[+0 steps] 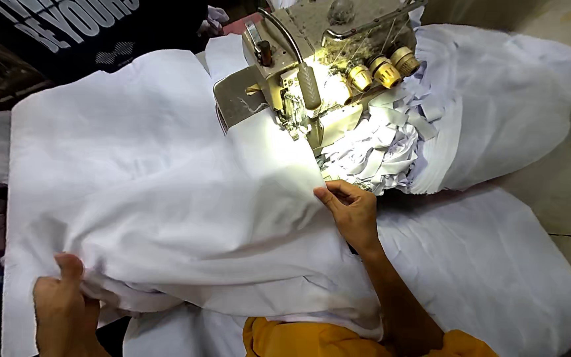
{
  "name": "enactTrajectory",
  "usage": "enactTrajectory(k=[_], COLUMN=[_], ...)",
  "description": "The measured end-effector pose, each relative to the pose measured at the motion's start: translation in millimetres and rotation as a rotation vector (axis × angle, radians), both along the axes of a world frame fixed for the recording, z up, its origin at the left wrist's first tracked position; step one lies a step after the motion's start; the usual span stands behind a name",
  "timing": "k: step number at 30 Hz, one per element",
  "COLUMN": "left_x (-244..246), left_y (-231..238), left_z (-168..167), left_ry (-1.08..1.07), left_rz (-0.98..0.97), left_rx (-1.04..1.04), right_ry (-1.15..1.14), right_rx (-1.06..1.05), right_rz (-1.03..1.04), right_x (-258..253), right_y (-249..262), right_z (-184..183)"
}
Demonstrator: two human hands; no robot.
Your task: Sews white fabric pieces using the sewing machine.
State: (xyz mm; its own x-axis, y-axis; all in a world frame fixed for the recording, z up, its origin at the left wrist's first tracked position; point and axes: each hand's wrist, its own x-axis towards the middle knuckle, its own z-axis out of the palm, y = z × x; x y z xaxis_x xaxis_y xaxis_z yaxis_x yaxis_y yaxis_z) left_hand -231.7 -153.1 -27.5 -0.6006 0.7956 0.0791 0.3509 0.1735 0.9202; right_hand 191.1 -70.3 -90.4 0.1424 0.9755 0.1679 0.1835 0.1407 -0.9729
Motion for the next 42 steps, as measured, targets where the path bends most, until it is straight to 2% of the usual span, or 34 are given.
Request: enactTrajectory(k=[2, 5, 7, 8, 10, 11, 13, 17, 22, 30, 34, 36, 38, 40, 42], left_x=[13.3, 46.6, 66.0, 71.0, 72.7, 68.3, 61.3, 55.5, 42.0, -39.1, -72.0, -71.0, -46.7, -4.1, 37.1], left_y=[-21.5, -54.6, -69.4, -74.3, -79.8, -81.1, -80.2, -67.1, -50.2, -7.1, 14.4, 18.8, 10.4, -9.1, -31.5], left_z=[1.4, -6.3, -18.9, -23.9, -25.7, -23.6, -15.2, -4.3, 4.4, 0.2, -1.5, -0.5, 3.2, 1.8, -6.2], left_ry=[0.198, 0.348, 0.39, 0.346, 0.083, -0.062, -0.182, -0.125, -0.136, -0.014, -0.068, -0.072, -0.031, 0.159, 0.348], left_rz=[-0.102, -0.077, 0.04, 0.063, 0.072, 0.085, 0.144, 0.202, 0.121, 0.055, 0.021, -0.019, -0.142, -0.172, -0.061], left_rx=[-0.228, -0.341, -0.244, -0.149, 0.068, 0.138, 0.151, 0.111, 0.169, 0.279, 0.337, 0.281, 0.141, -0.061, -0.265], right_ry=[-0.029, -0.038, -0.026, -0.017, -0.008, -0.014, -0.025, 0.008, -0.003, -0.06, -0.073, -0.08, -0.085, -0.085, -0.085], right_rx=[-0.012, -0.05, -0.075, -0.079, -0.079, -0.072, -0.064, -0.055, -0.033, 0.014, 0.029, 0.025, 0.029, 0.022, 0.013], right_rz=[-0.006, -0.004, 0.006, 0.01, 0.017, 0.022, 0.033, 0.024, 0.016, 0.008, 0.022, 0.021, 0.021, 0.015, 0.002], right_x=[1.7, 4.9, 6.1, 6.4, 8.5, 10.2, 12.9, 14.0, 12.0, 7.5, 7.8, 7.5, 7.0, 6.5, 6.9], right_y=[-3.8, -13.4, -19.0, -21.3, -26.1, -28.4, -32.5, -33.3, -25.3, 0.1, 9.1, 10.0, 9.3, 7.7, 6.0], right_z=[2.7, -0.6, -5.0, -7.4, -11.0, -12.1, -13.2, -13.7, -14.9, -10.5, -10.7, -10.5, -10.4, -9.4, -9.3])
